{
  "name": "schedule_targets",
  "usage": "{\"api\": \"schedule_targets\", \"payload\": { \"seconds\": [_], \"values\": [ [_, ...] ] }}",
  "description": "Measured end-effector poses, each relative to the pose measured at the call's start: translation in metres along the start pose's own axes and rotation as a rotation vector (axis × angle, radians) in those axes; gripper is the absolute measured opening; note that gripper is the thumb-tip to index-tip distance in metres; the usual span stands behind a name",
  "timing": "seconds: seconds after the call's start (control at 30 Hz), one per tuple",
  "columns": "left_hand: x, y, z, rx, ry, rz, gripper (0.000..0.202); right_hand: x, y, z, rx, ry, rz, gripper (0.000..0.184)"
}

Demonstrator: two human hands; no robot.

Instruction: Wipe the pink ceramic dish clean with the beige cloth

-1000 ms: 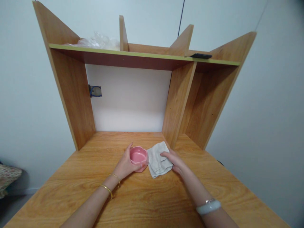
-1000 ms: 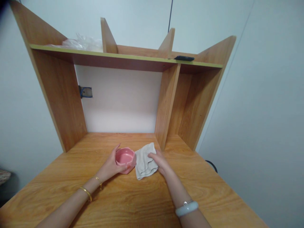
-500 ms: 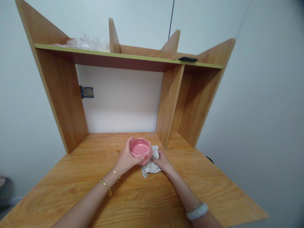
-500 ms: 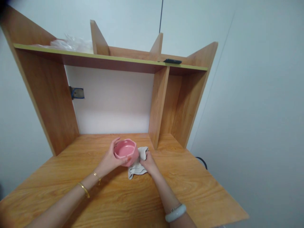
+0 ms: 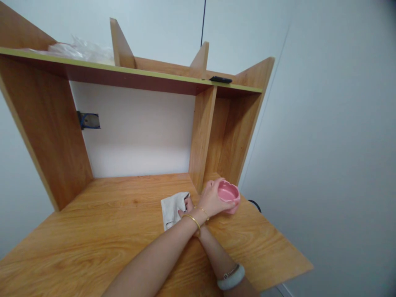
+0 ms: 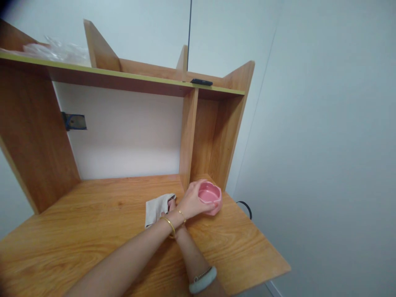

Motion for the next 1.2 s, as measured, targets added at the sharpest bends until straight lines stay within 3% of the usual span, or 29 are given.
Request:
{"api": "schedule_targets", "payload": {
  "seconds": [0.13, 0.27, 0.5, 0.87, 1.0, 1.1, 1.2],
  "values": [
    [0.005, -0.01, -0.043, 0.139, -0.034, 0.077, 0.076, -0.006, 0.007, -0.005, 0.012, 0.104, -0.137, 0.014],
    [0.008, -0.015, -0.076, 0.239, -0.07, 0.11, 0.079, 0.0, 0.008, -0.002, -0.003, 0.106, -0.171, 0.025],
    [0.002, -0.018, -0.11, 0.227, -0.073, 0.154, 0.076, 0.001, 0.013, 0.0, 0.022, 0.056, -0.141, 0.024],
    [-0.001, -0.009, -0.118, 0.272, -0.114, 0.217, 0.078, -0.009, 0.01, -0.003, 0.042, -0.035, -0.146, 0.024],
    [0.001, -0.006, -0.12, 0.26, -0.07, 0.233, 0.093, -0.01, 0.01, -0.004, 0.03, -0.079, -0.175, 0.026],
    [-0.007, -0.005, -0.11, 0.267, -0.07, 0.253, 0.106, -0.013, 0.009, 0.0, 0.044, -0.132, -0.206, 0.026],
    [-0.027, 0.0, -0.083, 0.344, -0.082, 0.133, 0.091, -0.015, 0.007, 0.007, 0.098, -0.203, -0.236, 0.026]
  ]
}}
Point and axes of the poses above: each hand's wrist, its own y-axis away from the middle knuckle, its own z-axis out of the back of the hand, x = y × z, the point moved 2 cm from there along -y, towards the middle knuckle, and after that the axes turned 6 degrees about -z, right-handed, at the moved point
